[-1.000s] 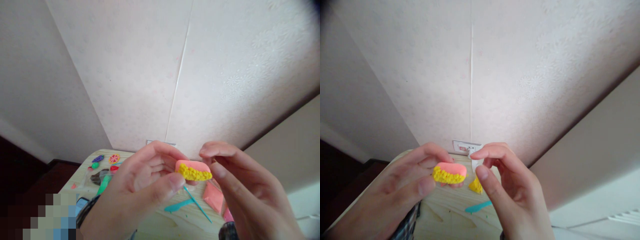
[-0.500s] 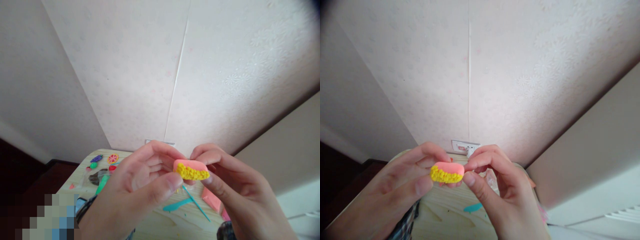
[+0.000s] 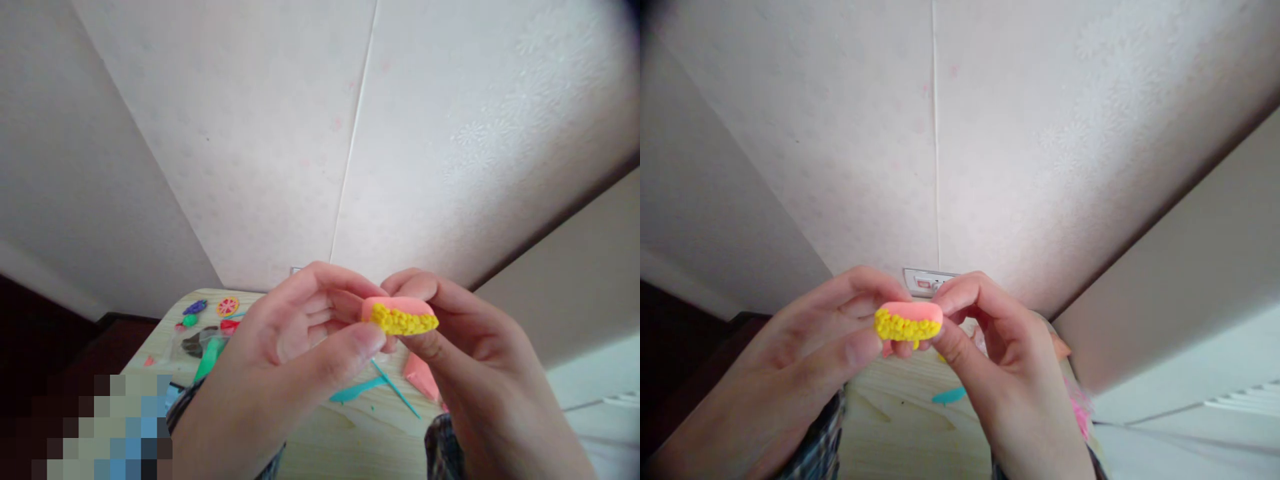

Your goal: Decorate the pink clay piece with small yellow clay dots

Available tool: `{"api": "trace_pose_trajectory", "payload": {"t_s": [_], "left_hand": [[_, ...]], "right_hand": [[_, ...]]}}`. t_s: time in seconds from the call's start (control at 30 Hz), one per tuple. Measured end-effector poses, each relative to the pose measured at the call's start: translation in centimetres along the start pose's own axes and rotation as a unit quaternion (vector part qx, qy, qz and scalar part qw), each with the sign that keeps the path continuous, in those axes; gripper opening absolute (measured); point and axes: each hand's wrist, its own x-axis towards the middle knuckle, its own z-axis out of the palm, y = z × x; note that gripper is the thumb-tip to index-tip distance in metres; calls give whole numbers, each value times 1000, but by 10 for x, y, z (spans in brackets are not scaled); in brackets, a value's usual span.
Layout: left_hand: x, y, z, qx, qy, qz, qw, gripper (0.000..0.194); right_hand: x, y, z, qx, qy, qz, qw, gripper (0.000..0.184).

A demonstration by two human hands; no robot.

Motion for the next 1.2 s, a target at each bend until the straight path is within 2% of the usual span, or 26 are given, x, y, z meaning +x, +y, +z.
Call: {"api": "trace_pose_trajectory", "payload": {"t_s": [0.53,0.73,0.93,1.07,1.2], "left_hand": [[1,0,-4,-38,-18,-17,999,5],[1,-2,-6,-29,-35,5,999,5],[-1,-6,-10,-12,-26,10,1000,9],[-1,-8,-12,-17,-42,0,999,17],[-2,-6,-12,-13,-28,-8,999,11]], "right_hand": [[-6,7,-18,-141,10,-29,990,18],[-7,4,-12,-124,18,-18,992,16],[-5,4,-15,-99,21,-9,995,14],[-6,4,-14,-121,35,-11,992,17],[-8,4,-13,-155,58,-23,986,14]]}}
